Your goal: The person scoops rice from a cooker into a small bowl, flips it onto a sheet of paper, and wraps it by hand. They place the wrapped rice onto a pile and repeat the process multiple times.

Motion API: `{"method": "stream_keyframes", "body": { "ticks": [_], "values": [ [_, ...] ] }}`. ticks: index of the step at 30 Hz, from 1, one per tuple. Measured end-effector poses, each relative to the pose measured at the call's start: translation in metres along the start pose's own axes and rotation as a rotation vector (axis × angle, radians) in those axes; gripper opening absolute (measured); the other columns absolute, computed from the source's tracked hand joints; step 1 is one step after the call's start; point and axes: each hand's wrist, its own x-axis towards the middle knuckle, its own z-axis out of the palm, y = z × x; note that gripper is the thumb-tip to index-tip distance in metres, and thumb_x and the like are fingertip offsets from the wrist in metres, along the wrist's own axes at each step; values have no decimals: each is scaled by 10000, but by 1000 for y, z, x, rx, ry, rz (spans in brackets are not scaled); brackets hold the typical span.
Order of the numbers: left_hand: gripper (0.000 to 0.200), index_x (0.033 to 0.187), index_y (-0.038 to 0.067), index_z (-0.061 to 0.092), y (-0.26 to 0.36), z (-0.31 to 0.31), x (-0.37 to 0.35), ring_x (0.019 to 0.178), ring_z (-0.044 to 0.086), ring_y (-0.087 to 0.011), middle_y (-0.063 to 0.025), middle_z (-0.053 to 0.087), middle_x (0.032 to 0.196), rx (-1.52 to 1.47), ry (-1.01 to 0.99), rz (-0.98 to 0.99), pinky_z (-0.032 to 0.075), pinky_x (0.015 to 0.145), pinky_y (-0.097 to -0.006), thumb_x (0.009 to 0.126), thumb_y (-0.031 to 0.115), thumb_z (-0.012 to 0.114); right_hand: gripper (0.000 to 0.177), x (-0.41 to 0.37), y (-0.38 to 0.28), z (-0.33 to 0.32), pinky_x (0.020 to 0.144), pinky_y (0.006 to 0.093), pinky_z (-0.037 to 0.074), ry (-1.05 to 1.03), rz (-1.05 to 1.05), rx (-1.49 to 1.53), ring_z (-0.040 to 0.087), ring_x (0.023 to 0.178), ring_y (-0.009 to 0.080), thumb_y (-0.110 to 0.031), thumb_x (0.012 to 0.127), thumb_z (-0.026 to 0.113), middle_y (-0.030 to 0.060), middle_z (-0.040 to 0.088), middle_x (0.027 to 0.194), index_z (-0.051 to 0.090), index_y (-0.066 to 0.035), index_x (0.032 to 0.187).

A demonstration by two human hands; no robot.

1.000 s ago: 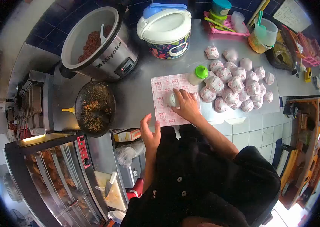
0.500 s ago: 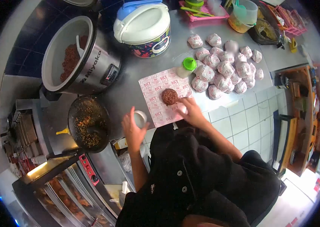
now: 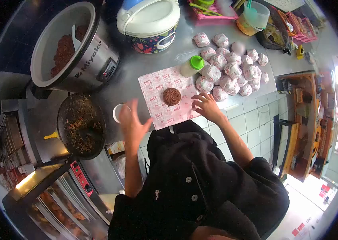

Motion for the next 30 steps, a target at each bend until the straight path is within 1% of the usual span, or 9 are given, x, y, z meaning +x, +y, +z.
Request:
{"method": "stream_keyframes", "body": {
  "ticks": [3, 4, 8, 12, 22, 23, 26, 27, 30],
  "values": [
    [970, 1456, 80, 473, 63, 16, 2, 1330, 454, -399, -196, 480, 1433, -217, -166, 173, 344, 1105, -530, 658, 413, 911, 98, 0, -3, -9, 1011, 433, 441, 114, 16, 173, 547, 1189, 247, -216, 854, 738, -34, 673, 1191, 728, -161, 934],
    [947, 1447, 87, 486, 77, 27, -1, 1315, 470, -367, -173, 498, 1406, -134, -164, 225, 363, 1090, -506, 656, 389, 911, 102, 2, -1, -8, 1006, 434, 439, 120, -4, 195, 550, 1184, 257, -222, 857, 742, -22, 677, 1188, 732, -158, 935],
    [430, 1179, 70, 673, 61, 98, -17, 1116, 594, -285, -85, 649, 1168, -18, -73, 302, 428, 992, -449, 800, 238, 785, 114, -4, 8, -10, 989, 425, 438, 134, -62, 198, 562, 1163, 254, -217, 847, 759, -11, 684, 1169, 746, -149, 937],
    [128, 975, 58, 723, 65, 74, -17, 971, 639, -252, -42, 695, 969, -81, 12, 332, 449, 933, -429, 870, 118, 681, 104, -18, 12, -5, 1000, 411, 433, 150, -107, 156, 561, 1152, 234, -219, 857, 734, -24, 681, 1147, 750, -152, 935],
    [154, 990, 77, 705, 71, 81, -59, 990, 652, -236, -48, 681, 1024, -77, -129, 459, 475, 947, -431, 862, 162, 698, 81, -55, 12, -10, 1059, 434, 418, -54, -160, 61, 554, 1174, 272, -231, 842, 703, 17, 629, 1252, 739, -168, 879],
    [149, 988, 83, 706, 69, 86, -66, 982, 654, -233, -45, 682, 1024, -86, -115, 459, 481, 938, -426, 862, 162, 704, 164, -55, 15, -16, 1066, 459, 417, -150, -160, 98, 546, 1201, 309, -281, 844, 723, 47, 614, 1278, 743, -187, 976],
    [156, 1002, 112, 702, 72, 90, -70, 931, 664, -222, -27, 680, 1005, -71, -83, 458, 499, 907, -406, 856, 160, 725, 312, -23, 7, -48, 1035, 478, 430, -74, -117, 306, 553, 1226, 331, -265, 858, 732, 105, 611, 1279, 699, -136, 1140],
    [161, 1009, 116, 700, 75, 87, -68, 924, 665, -221, -25, 678, 998, -64, -79, 454, 498, 906, -405, 856, 161, 725, 433, -4, 13, -39, 1009, 494, 452, -70, -105, 324, 556, 1237, 339, -303, 860, 729, 144, 603, 1287, 645, -106, 1237],
    [173, 1024, 120, 693, 80, 80, -64, 919, 662, -216, -22, 667, 988, -43, -74, 438, 498, 901, -401, 858, 158, 721, 602, 74, 6, -7, 996, 501, 468, 70, -71, 356, 586, 1204, 337, -377, 816, 775, 168, 606, 1285, 591, -84, 1309]
  ]
}}
